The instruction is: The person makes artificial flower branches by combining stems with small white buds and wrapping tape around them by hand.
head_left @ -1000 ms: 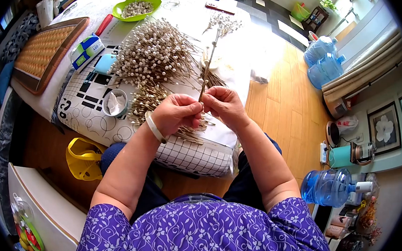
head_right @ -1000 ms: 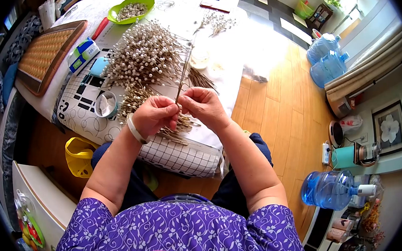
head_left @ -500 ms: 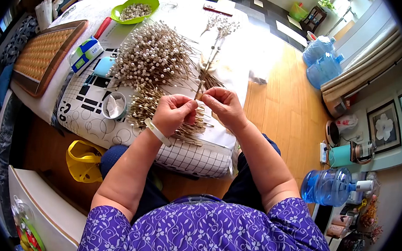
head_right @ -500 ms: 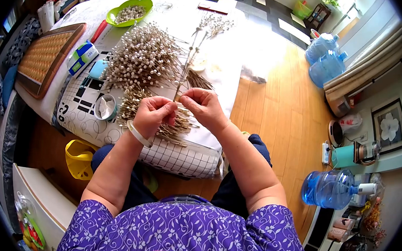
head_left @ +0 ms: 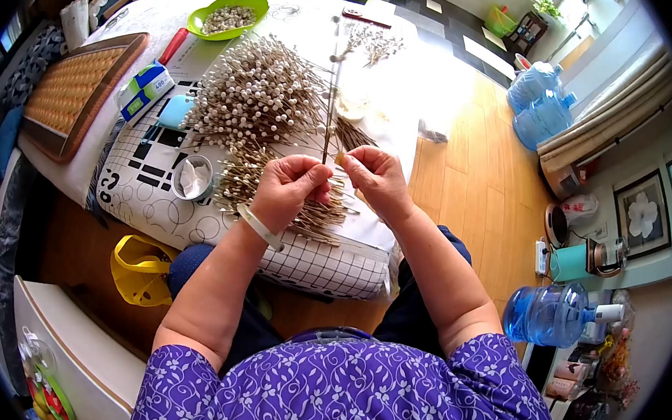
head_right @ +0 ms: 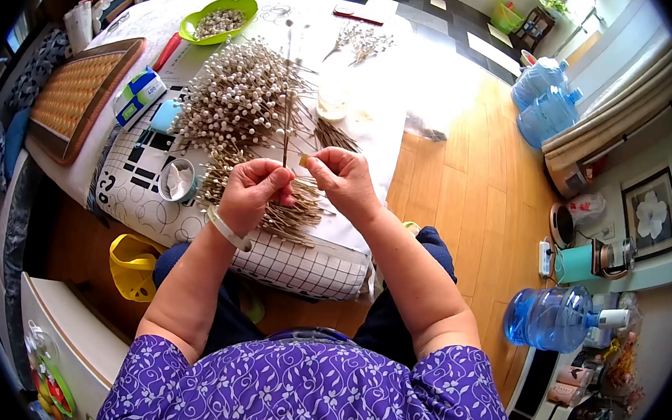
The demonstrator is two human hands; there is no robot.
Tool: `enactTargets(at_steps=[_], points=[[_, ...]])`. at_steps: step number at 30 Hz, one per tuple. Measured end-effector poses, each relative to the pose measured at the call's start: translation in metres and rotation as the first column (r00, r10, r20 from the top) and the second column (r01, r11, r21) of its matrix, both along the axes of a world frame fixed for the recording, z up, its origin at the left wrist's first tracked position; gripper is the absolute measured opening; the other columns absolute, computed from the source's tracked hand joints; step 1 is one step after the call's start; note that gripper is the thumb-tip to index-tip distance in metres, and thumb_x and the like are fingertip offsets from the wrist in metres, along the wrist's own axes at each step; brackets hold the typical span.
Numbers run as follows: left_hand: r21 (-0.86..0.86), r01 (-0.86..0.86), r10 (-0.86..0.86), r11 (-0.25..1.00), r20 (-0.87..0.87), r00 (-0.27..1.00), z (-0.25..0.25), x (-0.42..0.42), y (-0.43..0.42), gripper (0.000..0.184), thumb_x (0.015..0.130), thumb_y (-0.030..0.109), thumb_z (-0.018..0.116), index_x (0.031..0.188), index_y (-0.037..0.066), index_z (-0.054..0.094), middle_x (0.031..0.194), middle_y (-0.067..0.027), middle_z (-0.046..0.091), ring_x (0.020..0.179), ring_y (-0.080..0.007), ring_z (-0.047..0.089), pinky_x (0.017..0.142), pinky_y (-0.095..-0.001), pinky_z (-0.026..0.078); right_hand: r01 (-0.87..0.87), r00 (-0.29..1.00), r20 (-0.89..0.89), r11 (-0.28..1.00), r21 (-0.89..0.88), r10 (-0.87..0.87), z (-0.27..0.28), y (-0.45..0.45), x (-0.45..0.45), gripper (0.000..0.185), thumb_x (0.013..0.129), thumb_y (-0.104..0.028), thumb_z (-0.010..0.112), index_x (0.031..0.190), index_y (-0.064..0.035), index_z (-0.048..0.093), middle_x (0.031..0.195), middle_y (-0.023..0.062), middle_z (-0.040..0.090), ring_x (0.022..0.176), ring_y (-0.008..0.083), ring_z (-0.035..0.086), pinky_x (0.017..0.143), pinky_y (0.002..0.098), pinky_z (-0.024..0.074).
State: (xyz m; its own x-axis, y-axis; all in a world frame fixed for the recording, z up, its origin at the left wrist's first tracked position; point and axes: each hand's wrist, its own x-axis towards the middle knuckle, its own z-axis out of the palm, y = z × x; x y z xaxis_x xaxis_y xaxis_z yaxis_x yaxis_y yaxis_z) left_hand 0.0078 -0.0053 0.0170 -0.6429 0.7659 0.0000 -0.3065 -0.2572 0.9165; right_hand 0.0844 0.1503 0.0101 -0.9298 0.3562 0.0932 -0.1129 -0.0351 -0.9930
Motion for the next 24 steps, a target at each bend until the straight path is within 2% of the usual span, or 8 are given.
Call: enactTargets(at_steps=[5, 7, 10, 12, 14, 16, 19, 24], points=[[-0.004, 0.013, -0.013, 1.000, -0.078, 0.997, -0.002, 0.000, 0.000, 0.011, 0.084, 0.008, 0.059, 0.083, -0.002, 0.062, 0.067, -0.0039, 0.060, 0.058, -0.0083, 0.055, 0.056, -0.0206, 0.048, 0.035, 0.999, 0.011, 0.999, 0.033, -0.036, -0.002, 0.002, 0.000, 0.011, 0.083, -0.010, 0.061, 0.079, 0.0003, 0.061, 0.068, 0.0000, 0.059, 0.059, 0.0025, 0.050, 0.051, 0.0160, 0.0396], [-0.046, 0.129, -0.134, 0.991, -0.130, 0.982, -0.005, 0.001, 0.002, 0.012, 0.083, 0.009, 0.060, 0.083, -0.003, 0.062, 0.067, -0.0032, 0.059, 0.058, -0.0079, 0.055, 0.056, -0.0206, 0.048, -0.003, 1.000, -0.029, 1.000, -0.012, 0.002, -0.007, 0.004, -0.004, 0.010, 0.082, -0.010, 0.062, 0.079, 0.0000, 0.061, 0.070, 0.0009, 0.060, 0.060, 0.0029, 0.051, 0.052, 0.0161, 0.0403], [-0.056, 0.176, -0.182, 0.983, -0.150, 0.972, -0.002, 0.005, 0.004, 0.012, 0.085, 0.008, 0.057, 0.081, -0.002, 0.061, 0.065, -0.0037, 0.058, 0.058, -0.0092, 0.054, 0.055, -0.0215, 0.046, -0.062, 0.997, -0.046, 0.996, -0.061, 0.059, -0.001, -0.001, -0.003, 0.009, 0.081, -0.010, 0.063, 0.081, -0.0006, 0.061, 0.072, 0.0012, 0.061, 0.062, 0.0038, 0.052, 0.053, 0.0165, 0.0410], [-0.059, 0.186, -0.192, 0.981, -0.129, 0.973, -0.003, 0.005, 0.004, 0.011, 0.085, 0.007, 0.056, 0.081, -0.002, 0.061, 0.065, -0.0036, 0.058, 0.058, -0.0094, 0.054, 0.056, -0.0213, 0.046, -0.087, 0.996, 0.014, 0.968, -0.235, 0.092, 0.005, -0.007, 0.000, 0.009, 0.082, -0.010, 0.062, 0.081, -0.0008, 0.061, 0.072, 0.0017, 0.061, 0.063, 0.0041, 0.053, 0.052, 0.0169, 0.0408], [-0.078, 0.209, -0.217, 0.975, -0.112, 0.970, -0.001, 0.003, 0.003, 0.012, 0.085, 0.008, 0.057, 0.081, -0.002, 0.061, 0.066, -0.0036, 0.058, 0.058, -0.0096, 0.054, 0.055, -0.0216, 0.047, -0.092, 0.995, 0.021, 0.961, -0.261, 0.101, 0.006, -0.006, 0.001, 0.010, 0.082, -0.010, 0.062, 0.081, -0.0001, 0.061, 0.069, 0.0005, 0.060, 0.060, 0.0030, 0.050, 0.053, 0.0173, 0.0407], [-0.067, 0.198, -0.203, 0.978, -0.088, 0.975, 0.000, 0.002, 0.002, 0.012, 0.085, 0.008, 0.057, 0.081, -0.002, 0.061, 0.067, -0.0036, 0.058, 0.058, -0.0096, 0.054, 0.055, -0.0217, 0.048, -0.277, 0.958, -0.050, 0.874, -0.399, 0.281, 0.003, 0.004, 0.004, 0.012, 0.083, -0.012, 0.061, 0.087, -0.0004, 0.061, 0.067, -0.0024, 0.056, 0.054, 0.0016, 0.045, 0.048, 0.0155, 0.0355], [-0.061, 0.187, -0.191, 0.981, -0.069, 0.979, -0.001, -0.002, 0.001, 0.012, 0.085, 0.009, 0.057, 0.081, -0.002, 0.061, 0.068, -0.0036, 0.058, 0.058, -0.0095, 0.055, 0.054, -0.0219, 0.049, -0.289, 0.955, -0.036, 0.897, -0.336, 0.294, 0.007, 0.007, 0.009, 0.014, 0.084, -0.013, 0.060, 0.091, -0.0008, 0.061, 0.065, -0.0043, 0.052, 0.051, 0.0010, 0.040, 0.046, 0.0145, 0.0319], [-0.058, 0.165, -0.168, 0.985, -0.060, 0.984, -0.001, -0.002, 0.001, 0.013, 0.084, 0.010, 0.058, 0.081, -0.002, 0.061, 0.068, -0.0037, 0.058, 0.058, -0.0093, 0.055, 0.054, -0.0216, 0.049, -0.245, 0.967, -0.012, 0.917, -0.314, 0.254, 0.009, 0.007, 0.011, 0.014, 0.084, -0.013, 0.060, 0.090, -0.0009, 0.061, 0.065, -0.0040, 0.053, 0.053, 0.0011, 0.042, 0.046, 0.0153, 0.0322]])
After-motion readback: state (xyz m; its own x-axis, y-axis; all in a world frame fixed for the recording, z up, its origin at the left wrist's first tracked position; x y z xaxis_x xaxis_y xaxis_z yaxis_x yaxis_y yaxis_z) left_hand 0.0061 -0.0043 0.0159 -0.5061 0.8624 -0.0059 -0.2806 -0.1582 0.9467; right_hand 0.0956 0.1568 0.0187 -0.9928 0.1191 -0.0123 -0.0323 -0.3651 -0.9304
